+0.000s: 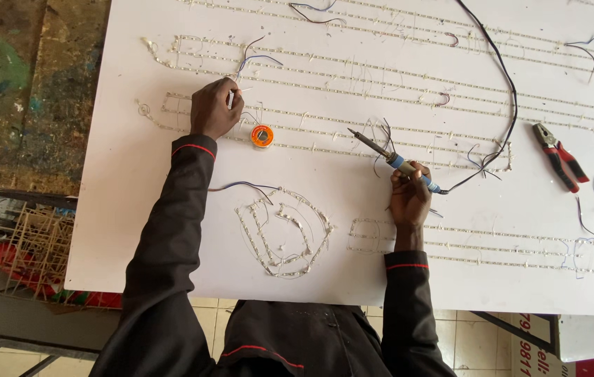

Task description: The person uses a soldering iron and solder wire to attach wires to LED strips laid out on a white board. They also use pliers to cut wires and manipulate the LED strips during the process.

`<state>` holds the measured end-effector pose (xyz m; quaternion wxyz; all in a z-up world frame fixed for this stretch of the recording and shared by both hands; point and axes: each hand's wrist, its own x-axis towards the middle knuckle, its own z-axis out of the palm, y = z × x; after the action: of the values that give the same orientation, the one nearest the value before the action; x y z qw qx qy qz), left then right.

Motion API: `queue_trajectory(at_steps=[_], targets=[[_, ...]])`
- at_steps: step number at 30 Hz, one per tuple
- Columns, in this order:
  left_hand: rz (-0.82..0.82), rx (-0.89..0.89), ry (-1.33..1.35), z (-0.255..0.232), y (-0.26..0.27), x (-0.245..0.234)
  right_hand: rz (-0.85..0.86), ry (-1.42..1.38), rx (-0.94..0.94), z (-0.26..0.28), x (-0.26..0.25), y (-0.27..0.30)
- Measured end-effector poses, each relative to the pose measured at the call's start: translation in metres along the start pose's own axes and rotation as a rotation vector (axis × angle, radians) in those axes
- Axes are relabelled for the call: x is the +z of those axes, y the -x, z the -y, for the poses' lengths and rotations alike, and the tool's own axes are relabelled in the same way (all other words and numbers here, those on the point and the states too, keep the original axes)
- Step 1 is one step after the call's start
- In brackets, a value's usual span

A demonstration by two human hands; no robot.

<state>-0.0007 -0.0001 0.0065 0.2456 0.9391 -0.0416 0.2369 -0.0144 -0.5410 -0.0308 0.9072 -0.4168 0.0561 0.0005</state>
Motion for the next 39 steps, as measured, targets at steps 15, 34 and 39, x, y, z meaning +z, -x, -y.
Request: queue_trajectory(at_steps=[15,34,39], targets=[[-0.074,0.000,-0.056,0.014,0.004,0.016,-0.006,-0.019,0.023,-0.005,-0.008,-0.003],[-0.091,0.057,-0.073,0.029,0.008,0.022,0.009,-0.051,0.008,-0.016,-0.008,-0.005],[-0.192,0.080,-0.085,0.025,0.009,0.018,0.012,-0.058,0.016,-0.010,0.000,-0.001]])
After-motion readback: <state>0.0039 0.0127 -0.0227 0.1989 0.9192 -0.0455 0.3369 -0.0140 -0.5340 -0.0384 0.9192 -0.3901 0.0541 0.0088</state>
